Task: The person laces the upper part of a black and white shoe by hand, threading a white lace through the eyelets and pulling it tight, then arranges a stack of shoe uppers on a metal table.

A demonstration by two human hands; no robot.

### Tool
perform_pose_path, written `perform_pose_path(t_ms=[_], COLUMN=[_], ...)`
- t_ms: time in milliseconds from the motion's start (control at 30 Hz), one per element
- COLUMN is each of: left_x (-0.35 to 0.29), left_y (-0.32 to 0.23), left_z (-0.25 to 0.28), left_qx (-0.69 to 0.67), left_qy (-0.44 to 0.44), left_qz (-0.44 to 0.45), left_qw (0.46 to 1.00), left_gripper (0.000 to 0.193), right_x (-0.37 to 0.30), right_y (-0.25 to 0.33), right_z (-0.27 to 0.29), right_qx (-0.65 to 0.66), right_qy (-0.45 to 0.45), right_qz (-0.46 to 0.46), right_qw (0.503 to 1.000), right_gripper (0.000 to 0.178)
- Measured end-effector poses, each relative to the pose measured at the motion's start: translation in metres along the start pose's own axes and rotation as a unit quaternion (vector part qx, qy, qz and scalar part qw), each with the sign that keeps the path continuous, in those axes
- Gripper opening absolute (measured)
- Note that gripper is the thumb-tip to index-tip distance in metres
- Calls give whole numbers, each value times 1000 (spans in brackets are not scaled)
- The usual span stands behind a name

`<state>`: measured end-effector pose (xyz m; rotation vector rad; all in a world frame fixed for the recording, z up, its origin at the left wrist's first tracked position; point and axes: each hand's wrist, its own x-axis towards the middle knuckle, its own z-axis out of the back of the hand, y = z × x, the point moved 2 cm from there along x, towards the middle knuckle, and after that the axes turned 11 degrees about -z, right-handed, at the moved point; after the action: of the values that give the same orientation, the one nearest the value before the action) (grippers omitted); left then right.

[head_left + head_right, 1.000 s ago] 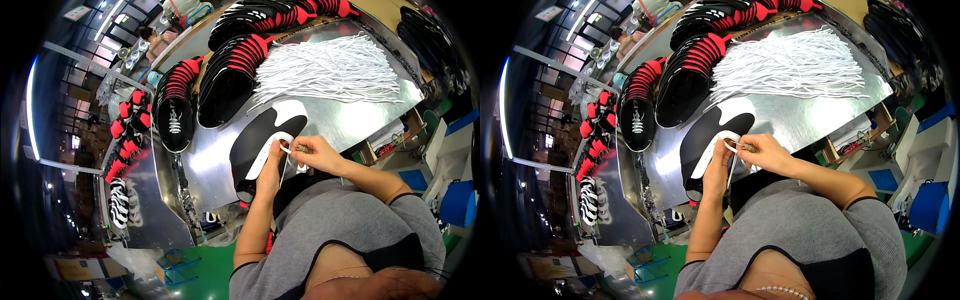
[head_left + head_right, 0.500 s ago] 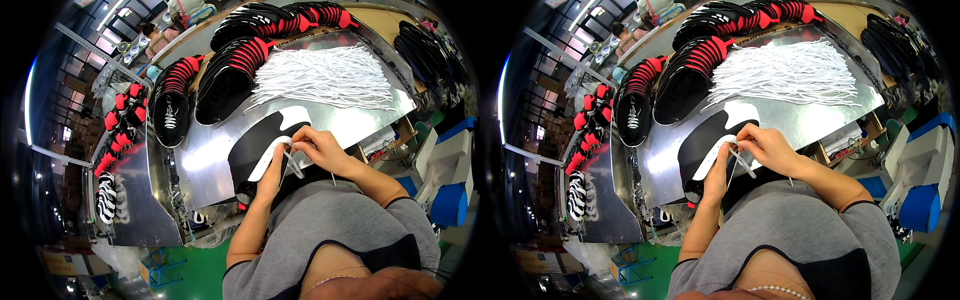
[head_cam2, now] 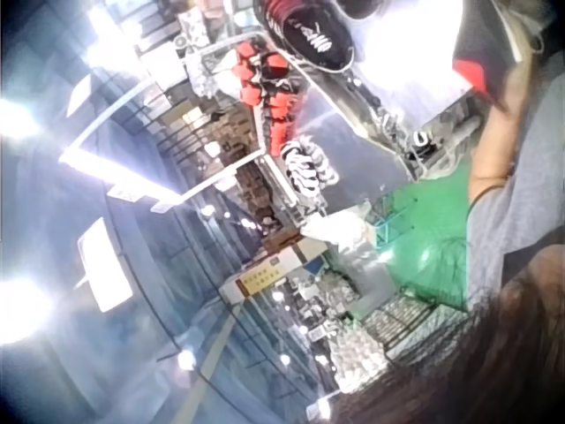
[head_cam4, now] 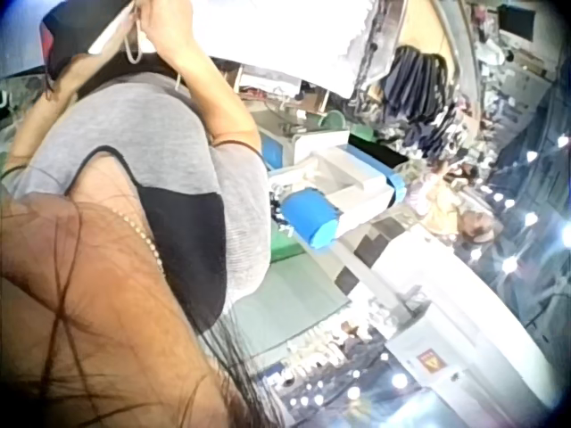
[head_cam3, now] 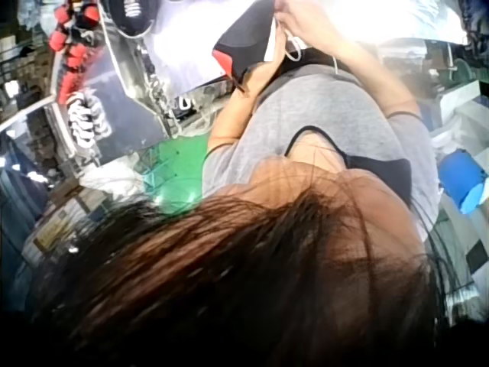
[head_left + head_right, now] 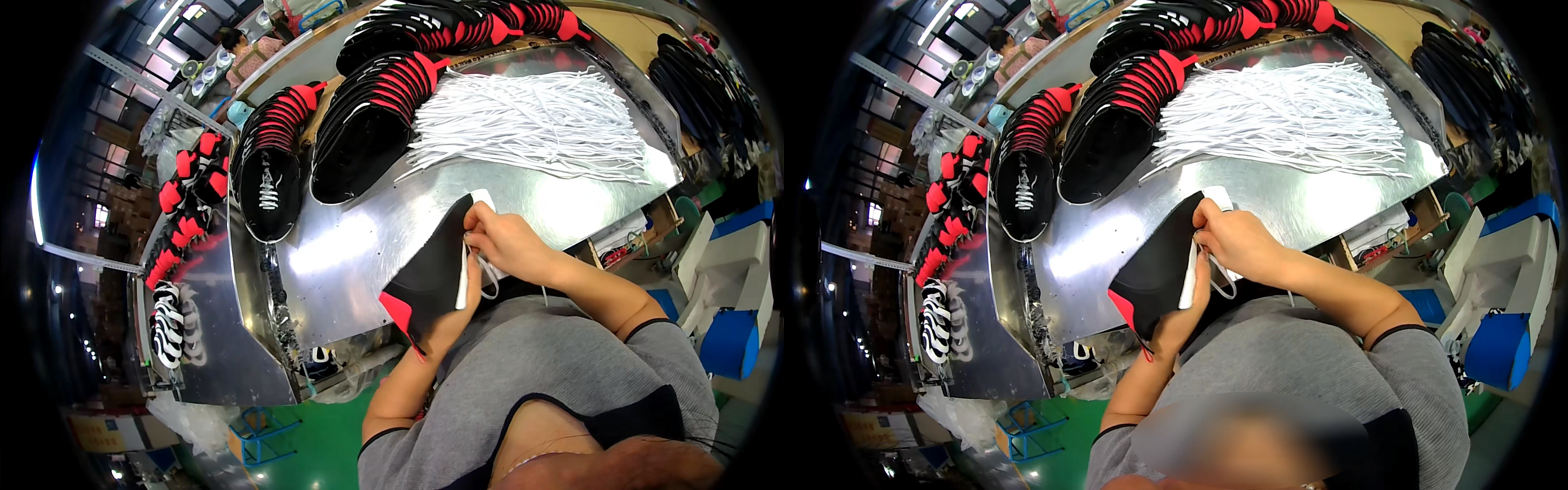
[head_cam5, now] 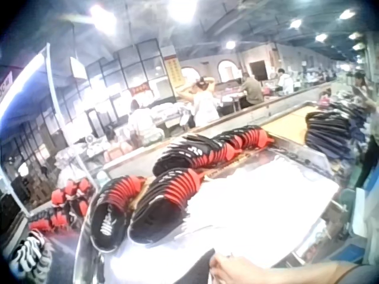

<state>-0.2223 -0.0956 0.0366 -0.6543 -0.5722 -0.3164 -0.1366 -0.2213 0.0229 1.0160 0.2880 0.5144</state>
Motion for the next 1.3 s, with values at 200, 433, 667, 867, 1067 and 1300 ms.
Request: perform_pose_path(t_ms=[200, 433, 667, 867, 1067, 1300], left_x=[-30, -20, -13, 17, 13, 23], left_y=[63, 74, 136, 74, 55, 23], left_z=[-7, -23, 2, 25, 14, 9], left_qx=[-470, -532, -80, -59, 63, 156], left_qy=[10, 34, 34, 235, 99, 89], left_qz=[298, 339, 168, 99, 40, -24], left_qw=[831, 775, 982, 965, 992, 983], left_gripper=[33, 32, 21, 34, 23, 21], right_x=[6, 44, 54, 67, 33, 24], right_y=[-2, -34, -2, -53, -41, -27], right_z=[27, 46, 16, 37, 24, 22], right_qx=[22, 163, 77, 304, 260, 264], right_qy=[52, 48, -7, -106, -72, 25], right_qz=[-3, -144, -116, -179, -118, -150], right_qw=[998, 975, 990, 930, 956, 952], right_gripper=[14, 39, 32, 25, 23, 14])
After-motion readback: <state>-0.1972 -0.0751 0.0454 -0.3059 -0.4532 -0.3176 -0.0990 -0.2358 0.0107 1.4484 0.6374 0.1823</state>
